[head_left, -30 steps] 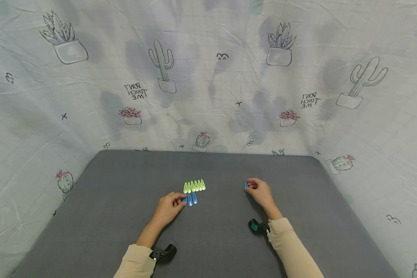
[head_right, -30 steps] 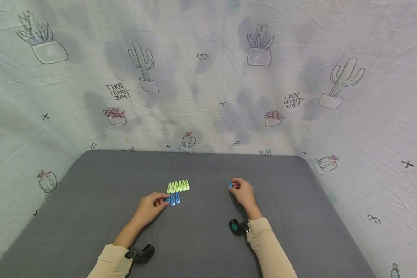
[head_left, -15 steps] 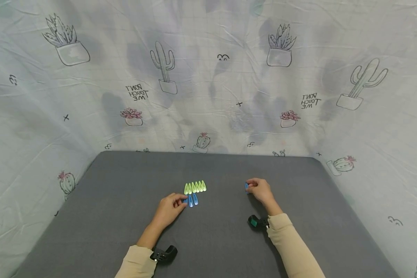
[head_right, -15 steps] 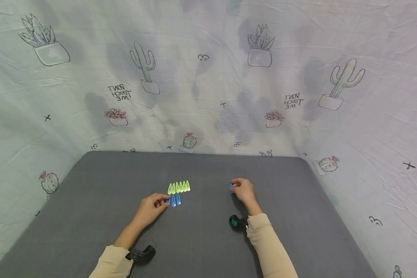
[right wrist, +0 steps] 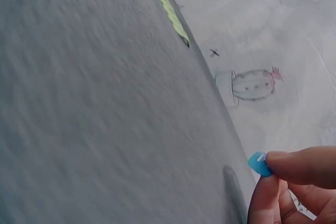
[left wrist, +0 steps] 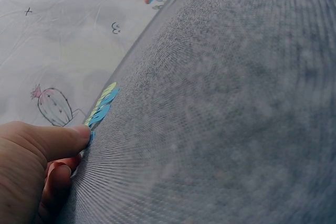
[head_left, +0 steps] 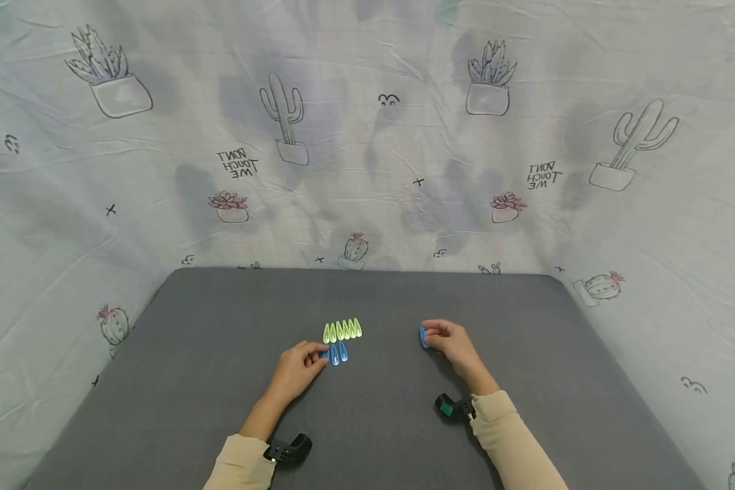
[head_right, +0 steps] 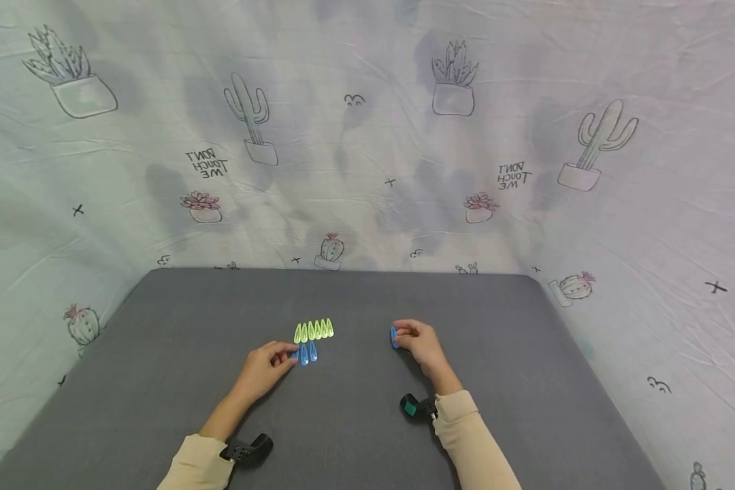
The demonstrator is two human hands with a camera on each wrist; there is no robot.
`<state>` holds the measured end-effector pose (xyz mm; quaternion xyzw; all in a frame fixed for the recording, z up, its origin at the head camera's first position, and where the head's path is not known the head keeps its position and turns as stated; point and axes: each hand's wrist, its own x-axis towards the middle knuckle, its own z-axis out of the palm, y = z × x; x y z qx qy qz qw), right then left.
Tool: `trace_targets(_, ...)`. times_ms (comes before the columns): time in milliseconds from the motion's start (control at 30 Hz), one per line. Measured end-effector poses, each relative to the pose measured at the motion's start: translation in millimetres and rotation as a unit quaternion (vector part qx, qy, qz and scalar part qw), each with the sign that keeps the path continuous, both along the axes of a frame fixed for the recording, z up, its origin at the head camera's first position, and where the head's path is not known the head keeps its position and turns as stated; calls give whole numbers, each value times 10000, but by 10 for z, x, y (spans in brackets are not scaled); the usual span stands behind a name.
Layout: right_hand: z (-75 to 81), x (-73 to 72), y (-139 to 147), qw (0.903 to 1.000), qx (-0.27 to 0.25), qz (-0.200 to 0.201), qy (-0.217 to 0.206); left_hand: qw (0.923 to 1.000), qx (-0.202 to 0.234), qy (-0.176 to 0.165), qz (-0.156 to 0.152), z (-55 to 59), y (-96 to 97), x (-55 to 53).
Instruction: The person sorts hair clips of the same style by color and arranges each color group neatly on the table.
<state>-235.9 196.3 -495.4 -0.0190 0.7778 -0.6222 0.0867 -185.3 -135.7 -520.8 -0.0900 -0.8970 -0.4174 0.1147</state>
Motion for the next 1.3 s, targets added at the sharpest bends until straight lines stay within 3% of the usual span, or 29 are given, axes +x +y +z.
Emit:
trace_targets(300,-45,60,-267,9978,-311,581,103,10000,-45,-3,18,-26,-3,-18)
trace_targets(633,-64,82,-779,9958,-121,829,360,10000,-50,-66,18,4,-6,-8)
trace_targets(1000,19,103,-1205,9882,834,998,812,9998,-103,-165,52,30,-3,-18)
trace_targets(1300,-10,52,-1353,9633,1997,1082,1430,9998,-55,-161,36,56,-11,-26)
